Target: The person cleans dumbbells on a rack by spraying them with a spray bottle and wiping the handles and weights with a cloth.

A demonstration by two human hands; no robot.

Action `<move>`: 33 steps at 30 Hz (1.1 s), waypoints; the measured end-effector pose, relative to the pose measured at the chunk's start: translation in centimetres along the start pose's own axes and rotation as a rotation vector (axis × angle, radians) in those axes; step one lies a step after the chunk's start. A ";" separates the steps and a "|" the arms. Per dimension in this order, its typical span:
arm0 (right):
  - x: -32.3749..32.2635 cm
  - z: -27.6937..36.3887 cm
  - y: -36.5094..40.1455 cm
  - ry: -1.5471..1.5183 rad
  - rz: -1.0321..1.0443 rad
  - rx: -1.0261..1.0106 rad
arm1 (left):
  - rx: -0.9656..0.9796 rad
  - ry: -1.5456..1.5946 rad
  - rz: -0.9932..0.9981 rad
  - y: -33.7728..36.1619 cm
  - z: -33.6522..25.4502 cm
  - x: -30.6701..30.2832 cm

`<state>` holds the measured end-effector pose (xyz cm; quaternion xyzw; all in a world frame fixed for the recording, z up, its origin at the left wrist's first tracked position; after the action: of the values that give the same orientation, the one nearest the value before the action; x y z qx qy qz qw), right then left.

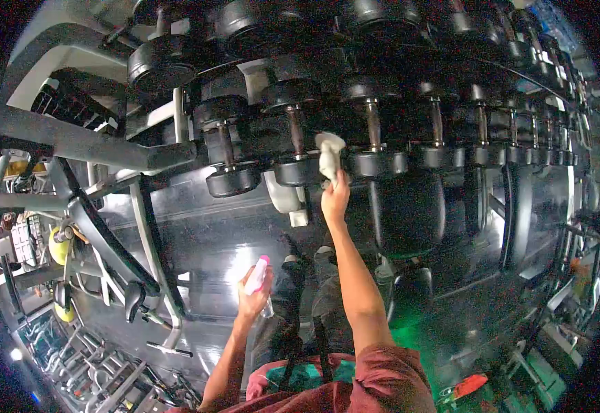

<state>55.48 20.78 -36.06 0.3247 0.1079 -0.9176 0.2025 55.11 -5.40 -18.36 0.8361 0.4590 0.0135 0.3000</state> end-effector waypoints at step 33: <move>7.7 12.1 1.3 1.235 0.616 -1.178 | -0.030 -0.063 0.047 0.5 1.2 -1.8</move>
<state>43.90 13.27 -31.83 0.6171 0.5577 -0.2818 0.4783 54.84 -7.58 -18.65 0.8420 0.4295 0.0012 0.3264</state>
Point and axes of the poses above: each hand's wrist, its own y-axis away from the middle knuckle, its own x-axis out of the palm, z = x × y, the point moved 1 cm from there along -y, towards the middle knuckle, and after that the axes turned 5 degrees about y, right-handed, at the moved point
